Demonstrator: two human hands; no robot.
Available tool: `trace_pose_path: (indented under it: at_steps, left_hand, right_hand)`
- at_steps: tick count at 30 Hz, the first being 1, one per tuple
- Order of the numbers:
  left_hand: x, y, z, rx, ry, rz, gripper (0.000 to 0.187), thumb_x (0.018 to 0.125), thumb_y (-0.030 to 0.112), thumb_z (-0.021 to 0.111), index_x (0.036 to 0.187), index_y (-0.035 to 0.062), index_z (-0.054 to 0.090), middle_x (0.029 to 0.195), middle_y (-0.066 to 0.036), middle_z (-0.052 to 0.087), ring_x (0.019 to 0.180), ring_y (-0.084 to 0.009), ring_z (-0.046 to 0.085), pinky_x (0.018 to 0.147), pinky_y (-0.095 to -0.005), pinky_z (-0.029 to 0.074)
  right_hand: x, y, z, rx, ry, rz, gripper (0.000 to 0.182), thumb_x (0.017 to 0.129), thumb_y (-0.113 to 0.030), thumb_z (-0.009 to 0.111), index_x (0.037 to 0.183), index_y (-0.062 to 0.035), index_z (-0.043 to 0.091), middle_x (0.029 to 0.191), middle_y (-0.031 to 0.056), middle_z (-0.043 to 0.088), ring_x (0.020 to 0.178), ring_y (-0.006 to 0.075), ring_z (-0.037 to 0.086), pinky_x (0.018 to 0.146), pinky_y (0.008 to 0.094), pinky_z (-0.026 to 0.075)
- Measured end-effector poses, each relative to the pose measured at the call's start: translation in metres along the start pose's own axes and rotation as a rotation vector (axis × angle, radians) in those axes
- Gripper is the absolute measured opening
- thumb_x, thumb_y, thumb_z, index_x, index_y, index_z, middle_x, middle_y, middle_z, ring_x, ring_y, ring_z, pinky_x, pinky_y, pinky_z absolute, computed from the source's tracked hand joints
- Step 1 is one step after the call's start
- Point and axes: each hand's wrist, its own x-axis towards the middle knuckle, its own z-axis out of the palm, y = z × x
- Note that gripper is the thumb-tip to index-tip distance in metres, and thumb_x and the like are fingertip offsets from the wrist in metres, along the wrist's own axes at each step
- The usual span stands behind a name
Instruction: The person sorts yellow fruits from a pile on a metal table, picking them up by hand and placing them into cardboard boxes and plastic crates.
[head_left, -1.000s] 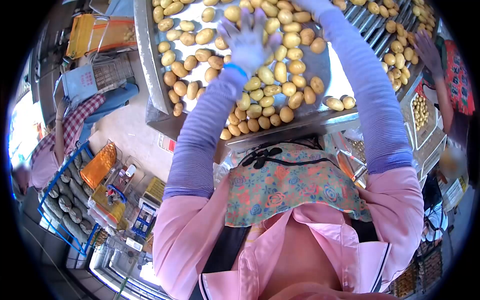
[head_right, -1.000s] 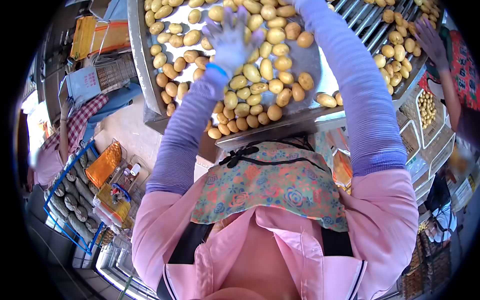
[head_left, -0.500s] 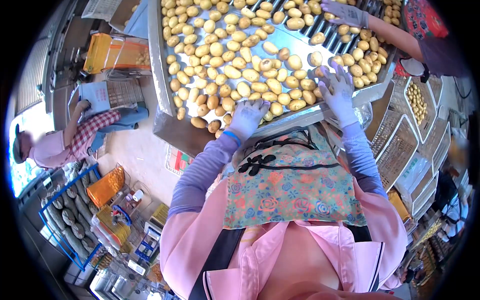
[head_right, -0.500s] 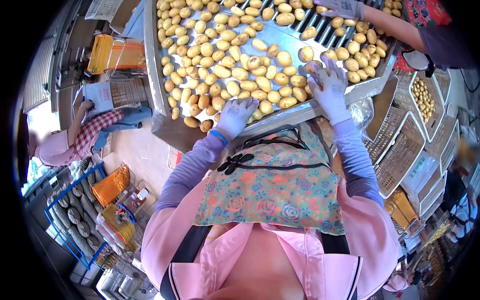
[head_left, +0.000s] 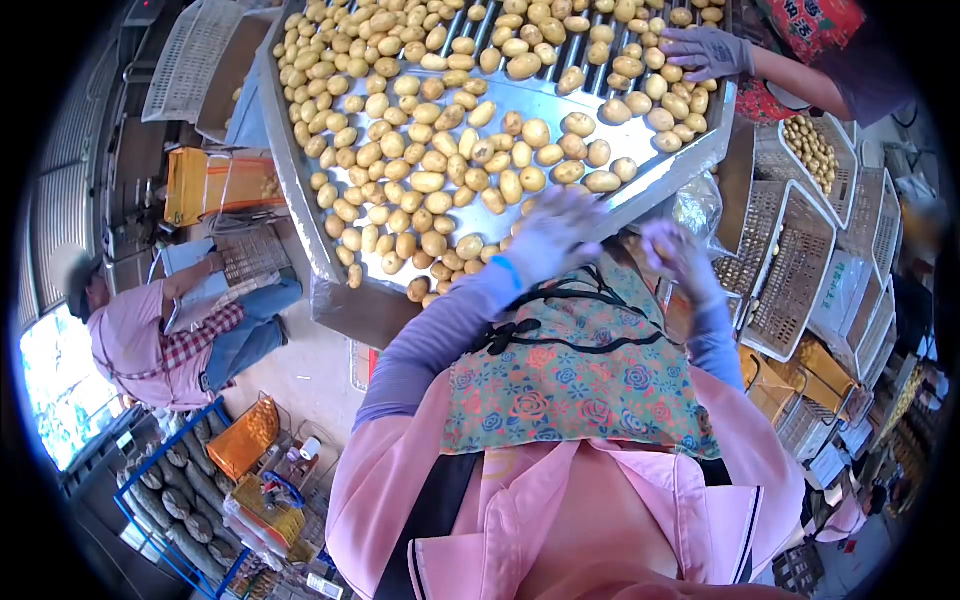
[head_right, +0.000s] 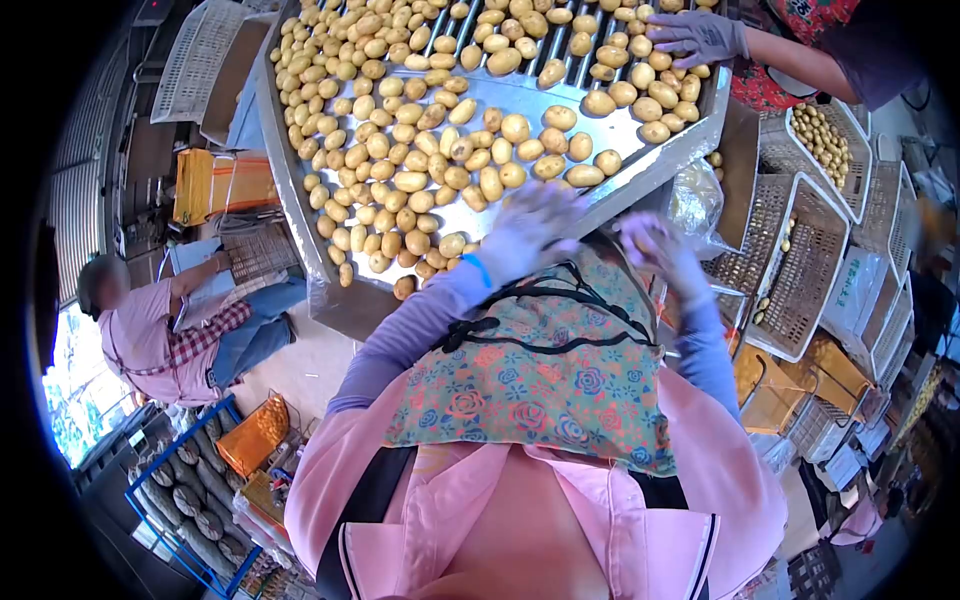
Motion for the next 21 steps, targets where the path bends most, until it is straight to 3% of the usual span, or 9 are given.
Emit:
trace_pose_path:
  at_steps: [1,5,7,9,10,12,13,17,21]
  left_hand:
    - [-0.027,-0.026,0.003,0.014,-0.013,-0.043,0.063,0.094,0.042,0.057,0.149,0.0128,0.042,0.149,-0.01,0.047,0.141,-0.0284,0.039,0.118,-0.0497,0.024]
    - [-0.121,-0.078,-0.054,0.2,-0.255,-0.167,0.06,0.092,0.04,0.059,0.144,0.0115,0.046,0.156,-0.014,0.036,0.143,-0.0327,0.035,0.119,-0.0494,0.022]
    - [-0.132,-0.103,-0.074,0.519,-0.513,-0.361,0.064,0.092,0.041,0.059,0.145,0.0089,0.043,0.158,-0.022,0.03,0.145,-0.0402,0.028,0.119,-0.053,0.019]
    - [-0.134,-0.125,-0.055,0.55,-0.036,-0.656,0.068,0.095,0.042,0.056,0.15,0.0085,0.036,0.156,-0.027,0.028,0.145,-0.0467,0.022,0.117,-0.0576,0.017]
    - [-0.107,-0.121,-0.038,0.344,0.155,-0.909,0.068,0.097,0.042,0.051,0.152,0.0078,0.032,0.157,-0.029,0.025,0.146,-0.0474,0.019,0.116,-0.061,0.015]
    - [-0.075,-0.121,0.016,0.538,0.284,-0.721,0.072,0.098,0.043,0.047,0.152,-0.001,0.028,0.159,-0.029,0.019,0.148,-0.0477,0.013,0.116,-0.066,0.009]
    - [-0.052,-0.091,0.023,0.698,-0.16,-0.86,0.076,0.098,0.045,0.046,0.152,-0.0042,0.024,0.161,-0.025,0.019,0.149,-0.0472,0.011,0.118,-0.0634,0.006]
    - [-0.079,-0.076,-0.011,0.143,-0.113,-0.249,0.078,0.094,0.055,0.048,0.156,0.0125,0.026,0.16,-0.025,0.023,0.149,-0.0458,0.016,0.12,-0.0591,0.009]
    - [-0.116,-0.13,-0.041,0.547,-0.005,-0.702,0.077,0.097,0.056,0.045,0.157,0.0116,0.025,0.159,-0.024,0.025,0.148,-0.0411,0.021,0.12,-0.0568,0.004]
  right_hand:
    - [-0.021,-0.009,-0.023,0.312,-0.133,0.221,0.028,0.096,-0.019,0.062,0.121,-0.0059,0.064,0.104,0.0079,0.068,0.097,0.019,0.065,0.086,0.0305,0.051]
    - [-0.062,0.039,-0.067,-0.783,-0.036,0.35,0.04,0.091,-0.025,0.067,0.128,-0.008,0.063,0.111,0.0126,0.068,0.101,0.026,0.066,0.09,0.0366,0.051]
    - [-0.038,0.037,-0.073,-0.218,0.5,0.075,0.045,0.089,-0.027,0.07,0.129,-0.0095,0.062,0.12,0.0154,0.066,0.109,0.032,0.064,0.097,0.0415,0.048]
    - [0.014,-0.025,-0.049,-0.942,0.732,-0.309,0.046,0.086,-0.026,0.07,0.129,-0.0117,0.063,0.13,0.016,0.061,0.115,0.0357,0.06,0.102,0.045,0.044]
    - [0.04,-0.054,-0.028,-1.004,0.704,-0.358,0.046,0.085,-0.027,0.07,0.127,-0.0117,0.064,0.13,0.0143,0.061,0.115,0.0355,0.06,0.102,0.0449,0.044]
    - [0.105,-0.063,0.005,-0.964,0.585,-0.473,0.045,0.083,-0.028,0.071,0.125,-0.0136,0.064,0.13,0.0122,0.061,0.112,0.0349,0.06,0.1,0.0456,0.045]
    - [0.137,-0.046,0.024,-0.862,0.492,-0.534,0.045,0.083,-0.029,0.071,0.125,-0.0155,0.064,0.129,0.0118,0.06,0.11,0.0345,0.061,0.098,0.0463,0.046]
    - [0.179,-0.089,0.061,-1.013,0.272,-0.251,0.043,0.081,-0.028,0.072,0.122,-0.0204,0.062,0.117,0.0126,0.061,0.103,0.0336,0.063,0.089,0.0476,0.051]
    - [0.201,-0.086,0.047,-0.947,0.098,-0.287,0.042,0.077,-0.026,0.074,0.116,-0.0188,0.061,0.109,0.0141,0.059,0.098,0.0357,0.064,0.083,0.0457,0.053]
